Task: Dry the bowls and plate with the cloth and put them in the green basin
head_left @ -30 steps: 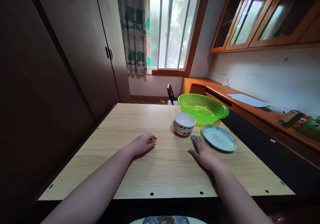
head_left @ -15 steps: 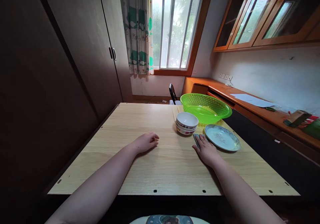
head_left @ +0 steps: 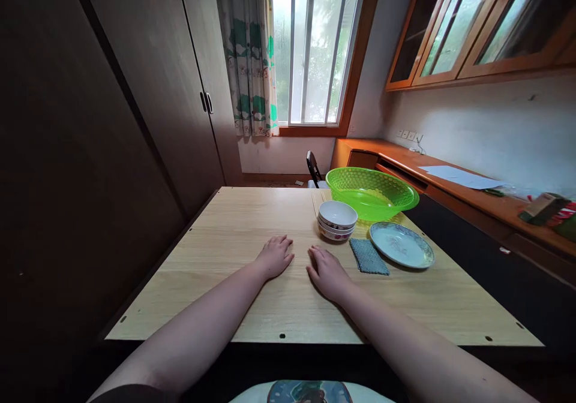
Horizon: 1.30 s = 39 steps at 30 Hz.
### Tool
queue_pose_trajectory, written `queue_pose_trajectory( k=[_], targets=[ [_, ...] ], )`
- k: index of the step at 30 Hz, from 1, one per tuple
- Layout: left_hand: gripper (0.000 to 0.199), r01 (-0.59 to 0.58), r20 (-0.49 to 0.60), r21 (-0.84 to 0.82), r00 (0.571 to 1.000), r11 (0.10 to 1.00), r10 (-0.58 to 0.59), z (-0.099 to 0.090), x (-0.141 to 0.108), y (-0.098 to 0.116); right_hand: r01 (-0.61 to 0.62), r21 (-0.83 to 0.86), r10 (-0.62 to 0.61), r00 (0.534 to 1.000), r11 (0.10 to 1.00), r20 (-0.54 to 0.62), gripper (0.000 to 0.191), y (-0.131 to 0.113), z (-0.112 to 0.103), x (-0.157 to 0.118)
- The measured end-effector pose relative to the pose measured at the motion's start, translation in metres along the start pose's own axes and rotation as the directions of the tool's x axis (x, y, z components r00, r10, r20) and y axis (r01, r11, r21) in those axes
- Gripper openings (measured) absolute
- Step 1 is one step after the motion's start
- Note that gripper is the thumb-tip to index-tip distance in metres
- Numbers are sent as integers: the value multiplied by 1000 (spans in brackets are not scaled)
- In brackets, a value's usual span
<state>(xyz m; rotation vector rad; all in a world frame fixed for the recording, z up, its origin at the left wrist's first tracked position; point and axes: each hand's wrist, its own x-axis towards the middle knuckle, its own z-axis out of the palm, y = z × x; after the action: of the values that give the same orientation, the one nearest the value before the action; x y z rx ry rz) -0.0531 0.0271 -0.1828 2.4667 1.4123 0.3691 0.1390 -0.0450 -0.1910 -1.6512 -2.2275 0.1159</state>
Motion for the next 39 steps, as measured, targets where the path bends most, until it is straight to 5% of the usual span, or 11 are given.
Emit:
queue_pose_trajectory(
  k=[14,39],
  targets=[
    [67,221,-59,224,975,949,-213,-3,52,-23,-206,-73,212,974,976,87,65,-26,32,124],
    [66,266,1,267,961,926,-277,3,61,-31,-269,-136,296,922,953,248,69,-17,36,132]
  ],
)
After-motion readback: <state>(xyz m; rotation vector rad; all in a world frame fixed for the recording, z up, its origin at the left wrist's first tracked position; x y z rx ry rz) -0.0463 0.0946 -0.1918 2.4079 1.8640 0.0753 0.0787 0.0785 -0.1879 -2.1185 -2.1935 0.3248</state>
